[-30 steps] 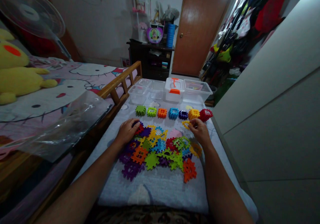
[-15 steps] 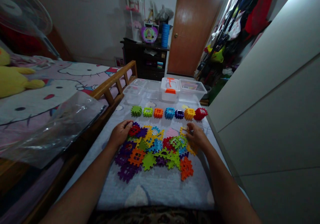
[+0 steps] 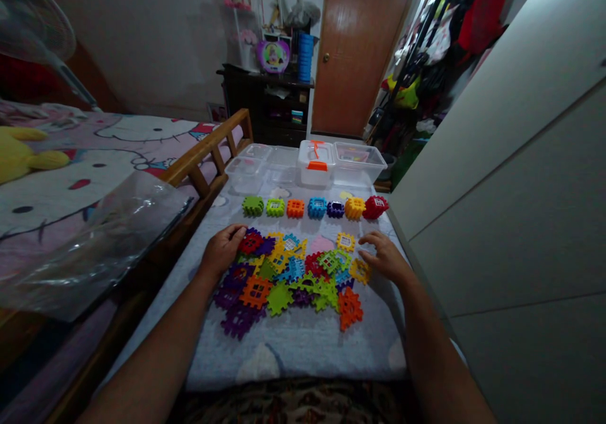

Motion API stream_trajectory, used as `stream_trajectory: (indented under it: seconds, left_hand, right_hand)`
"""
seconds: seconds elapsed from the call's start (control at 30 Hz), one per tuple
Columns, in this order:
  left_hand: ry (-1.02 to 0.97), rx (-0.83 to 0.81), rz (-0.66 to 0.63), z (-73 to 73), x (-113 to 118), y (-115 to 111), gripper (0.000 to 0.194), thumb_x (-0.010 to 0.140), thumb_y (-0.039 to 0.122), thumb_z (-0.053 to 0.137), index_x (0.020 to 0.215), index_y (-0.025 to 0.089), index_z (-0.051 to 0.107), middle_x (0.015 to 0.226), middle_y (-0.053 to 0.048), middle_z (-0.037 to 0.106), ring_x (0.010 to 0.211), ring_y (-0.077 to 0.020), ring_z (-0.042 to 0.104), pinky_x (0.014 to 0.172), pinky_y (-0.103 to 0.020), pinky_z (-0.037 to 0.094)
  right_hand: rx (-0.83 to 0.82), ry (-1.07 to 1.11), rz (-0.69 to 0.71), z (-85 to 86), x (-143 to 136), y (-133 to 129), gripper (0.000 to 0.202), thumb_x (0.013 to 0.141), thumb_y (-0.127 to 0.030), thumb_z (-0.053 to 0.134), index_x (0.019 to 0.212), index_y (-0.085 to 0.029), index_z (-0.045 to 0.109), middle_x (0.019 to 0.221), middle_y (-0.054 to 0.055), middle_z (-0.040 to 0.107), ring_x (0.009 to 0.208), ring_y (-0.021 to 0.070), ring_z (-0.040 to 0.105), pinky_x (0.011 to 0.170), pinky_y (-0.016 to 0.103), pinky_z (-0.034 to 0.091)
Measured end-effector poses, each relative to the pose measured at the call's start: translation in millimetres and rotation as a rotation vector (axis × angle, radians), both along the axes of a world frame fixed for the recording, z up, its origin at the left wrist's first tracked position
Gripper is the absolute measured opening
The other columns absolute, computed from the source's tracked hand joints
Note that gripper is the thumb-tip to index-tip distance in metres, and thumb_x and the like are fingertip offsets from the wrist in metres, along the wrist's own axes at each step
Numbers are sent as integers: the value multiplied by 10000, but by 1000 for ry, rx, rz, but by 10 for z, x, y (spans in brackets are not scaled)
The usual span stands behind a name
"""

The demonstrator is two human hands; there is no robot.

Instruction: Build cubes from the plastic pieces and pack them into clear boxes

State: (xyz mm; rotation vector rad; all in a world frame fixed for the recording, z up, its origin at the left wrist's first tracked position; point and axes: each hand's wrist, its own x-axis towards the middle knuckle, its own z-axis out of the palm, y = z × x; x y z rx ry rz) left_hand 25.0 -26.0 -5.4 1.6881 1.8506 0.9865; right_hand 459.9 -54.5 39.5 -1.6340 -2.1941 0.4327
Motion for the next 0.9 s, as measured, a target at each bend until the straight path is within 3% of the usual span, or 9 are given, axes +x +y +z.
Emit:
stream_trajectory:
  seconds: [0.2, 0.4, 0.5, 0.67, 0.77, 0.9]
  left_hand:
    - [0, -15, 2, -6, 1, -3, 491, 852, 565, 460, 1050, 203, 726, 1039, -39, 763, 948, -234, 693, 897, -300, 516]
    - [5, -23, -2, 8, 2, -6, 494, 845, 566, 464, 1054, 201, 725, 1040, -39, 764, 946, -232, 694, 902, -294, 514]
    - [6, -21, 1, 11, 1, -4, 496, 840, 568, 469, 1049, 199, 725, 1037, -41, 763, 933, -231, 697, 897, -292, 517]
    - [-21, -19, -2, -15, -9, 4, 494, 847, 572, 476, 1059, 200, 723, 1014, -42, 765, 915, -230, 699, 871, -292, 530]
    - [-24, -12, -8, -11, -5, -2, 490, 844, 572, 479, 1049, 199, 723, 1020, -46, 763, 927, -233, 696, 889, -299, 526]
    - [-23, -21, -13, 14, 11, -13, 506, 839, 574, 468, 1047, 186, 718, 1044, -59, 759, 938, -238, 692, 910, -309, 519]
  right_hand:
    - [-206, -186, -31, 81, -26, -328, 463, 673, -319, 799, 1087, -169, 653, 1110, 120, 610, 1038, 278, 560, 926, 388, 451]
    - [-211, -62, -58, 72, -31, -336, 247, 706, -213, 711, 940, -194, 632, 914, 41, 624, 816, 187, 563, 748, 292, 446]
    - [-110, 30, -144, 79, 28, -250, 86, 763, -186, 613, 843, -209, 596, 814, 11, 606, 720, 163, 540, 679, 275, 418]
    - [161, -46, -269, -11, 19, -159, 56, 824, -172, 551, 823, -215, 586, 900, 71, 605, 835, 216, 559, 759, 327, 433]
    - [111, -131, -201, -112, 1, -199, 29, 830, -226, 603, 851, -212, 617, 952, 96, 606, 920, 250, 561, 823, 361, 449]
    - [-3, -128, -77, -167, 66, -268, 153, 794, -313, 697, 890, -200, 658, 1013, 97, 610, 968, 253, 573, 888, 384, 460]
